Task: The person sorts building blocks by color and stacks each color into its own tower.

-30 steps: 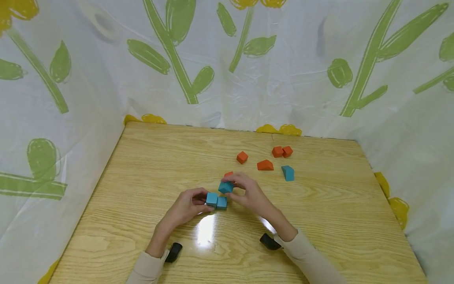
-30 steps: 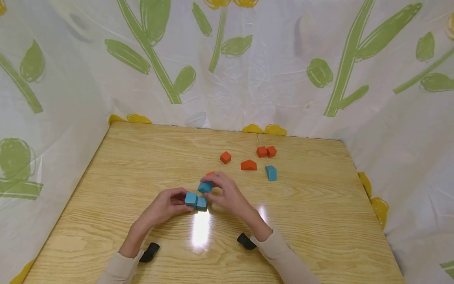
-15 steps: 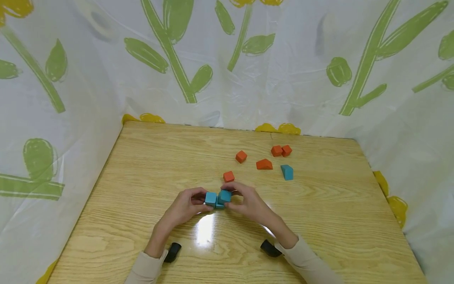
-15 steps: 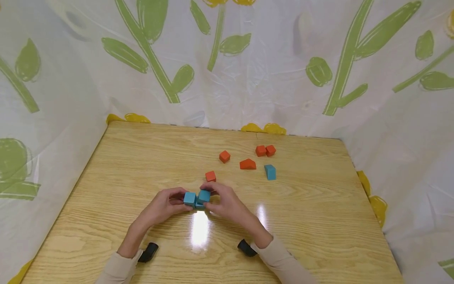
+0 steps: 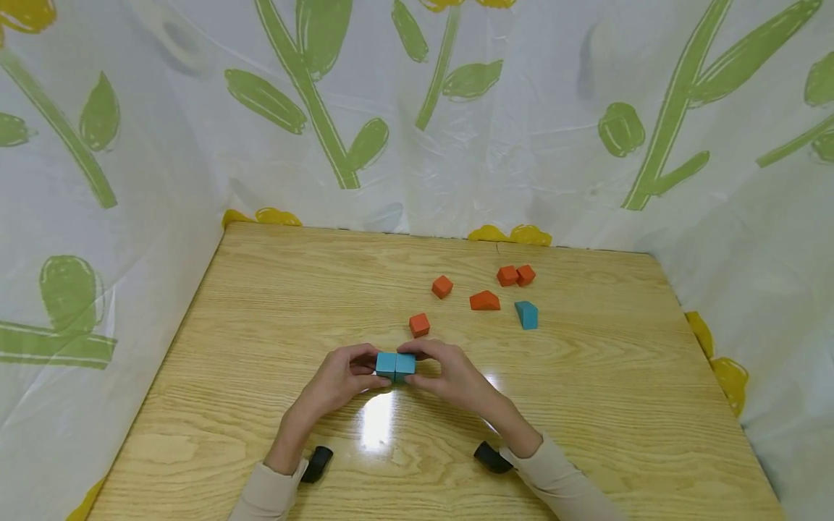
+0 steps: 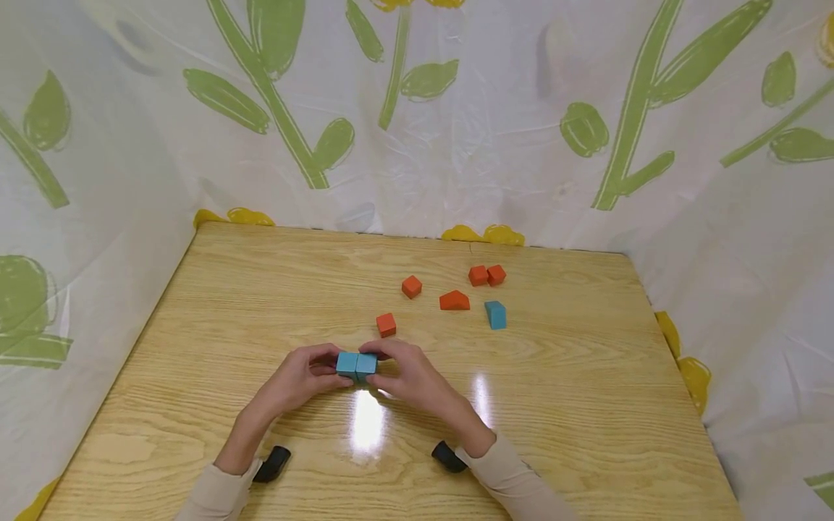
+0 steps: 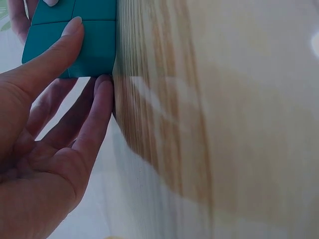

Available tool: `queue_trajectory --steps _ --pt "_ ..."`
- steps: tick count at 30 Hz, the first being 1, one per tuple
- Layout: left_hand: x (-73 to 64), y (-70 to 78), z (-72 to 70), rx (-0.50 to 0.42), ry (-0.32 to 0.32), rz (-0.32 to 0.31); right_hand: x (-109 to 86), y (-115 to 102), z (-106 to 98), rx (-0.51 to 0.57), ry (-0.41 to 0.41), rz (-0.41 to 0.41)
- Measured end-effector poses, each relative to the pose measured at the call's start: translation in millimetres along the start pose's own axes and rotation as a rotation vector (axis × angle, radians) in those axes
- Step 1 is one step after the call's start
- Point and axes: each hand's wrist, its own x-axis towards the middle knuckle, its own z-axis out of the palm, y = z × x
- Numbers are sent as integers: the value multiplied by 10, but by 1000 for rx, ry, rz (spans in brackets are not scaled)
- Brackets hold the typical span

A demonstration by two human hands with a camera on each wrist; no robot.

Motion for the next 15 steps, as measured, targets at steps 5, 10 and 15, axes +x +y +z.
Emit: queue_trajectory --steps 5,10,15 --pt "7 -3 8 10 9 3 -5 19 2 6 5 -38" --pt "6 -2 18 24 9 0 -23 25 -11 7 9 -71" --pt "3 9 17 21 12 -4 -53 -2 -84 5 36 -83"
